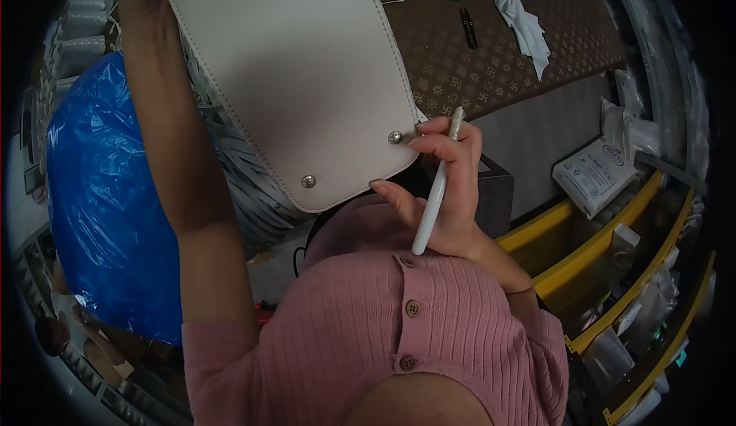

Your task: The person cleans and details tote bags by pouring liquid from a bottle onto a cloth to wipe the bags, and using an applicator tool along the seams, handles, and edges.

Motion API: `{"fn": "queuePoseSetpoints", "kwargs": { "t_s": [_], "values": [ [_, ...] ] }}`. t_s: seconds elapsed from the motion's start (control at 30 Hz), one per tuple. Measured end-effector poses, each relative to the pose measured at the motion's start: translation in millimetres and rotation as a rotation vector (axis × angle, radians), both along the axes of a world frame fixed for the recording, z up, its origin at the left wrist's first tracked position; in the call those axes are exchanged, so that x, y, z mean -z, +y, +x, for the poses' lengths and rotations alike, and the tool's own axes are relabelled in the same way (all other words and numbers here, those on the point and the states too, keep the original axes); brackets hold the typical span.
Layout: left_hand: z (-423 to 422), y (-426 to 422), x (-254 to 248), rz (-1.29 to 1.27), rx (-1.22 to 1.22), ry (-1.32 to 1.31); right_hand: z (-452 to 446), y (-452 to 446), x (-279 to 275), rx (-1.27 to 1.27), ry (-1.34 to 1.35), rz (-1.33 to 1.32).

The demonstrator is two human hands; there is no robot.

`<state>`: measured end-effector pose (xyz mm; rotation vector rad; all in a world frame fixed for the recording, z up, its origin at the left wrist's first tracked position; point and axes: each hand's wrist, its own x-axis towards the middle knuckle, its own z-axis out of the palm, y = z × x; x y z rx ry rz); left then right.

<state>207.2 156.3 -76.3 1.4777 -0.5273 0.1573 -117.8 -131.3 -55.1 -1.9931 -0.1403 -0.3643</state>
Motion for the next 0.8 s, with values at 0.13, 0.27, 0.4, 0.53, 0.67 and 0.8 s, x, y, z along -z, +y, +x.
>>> {"fn": "queuePoseSetpoints", "kwargs": {
  "t_s": [0.13, 0.27, 0.4, 0.53, 0.67, 0.8],
  "values": [
    [3.2, -3.0, 2.1, 0.002, 0.003, -0.018, 0.7, -0.4, -0.9, -0.005, 0.021, 0.014],
    [3.4, -0.5, 2.4, 0.003, 0.01, -0.036, -1.0, -0.3, -4.1, -0.007, 0.121, 0.111],
    [1.3, 1.2, 1.5, 0.01, 0.013, -0.051, 0.3, -0.4, -5.6, -0.011, 0.1, 0.044],
    [-4.5, -2.6, 0.4, 0.019, 0.017, -0.072, 1.2, -5.1, 0.7, -0.022, 0.131, 0.067],
    [-8.3, -12.2, -3.8, 0.025, 0.03, -0.093, 3.5, -3.7, -8.9, -0.036, 0.123, 0.051],
    [-15.3, -27.3, -16.3, 0.038, 0.033, -0.131, 5.4, -7.4, -4.6, -0.029, 0.107, 0.081]
  ]
}}
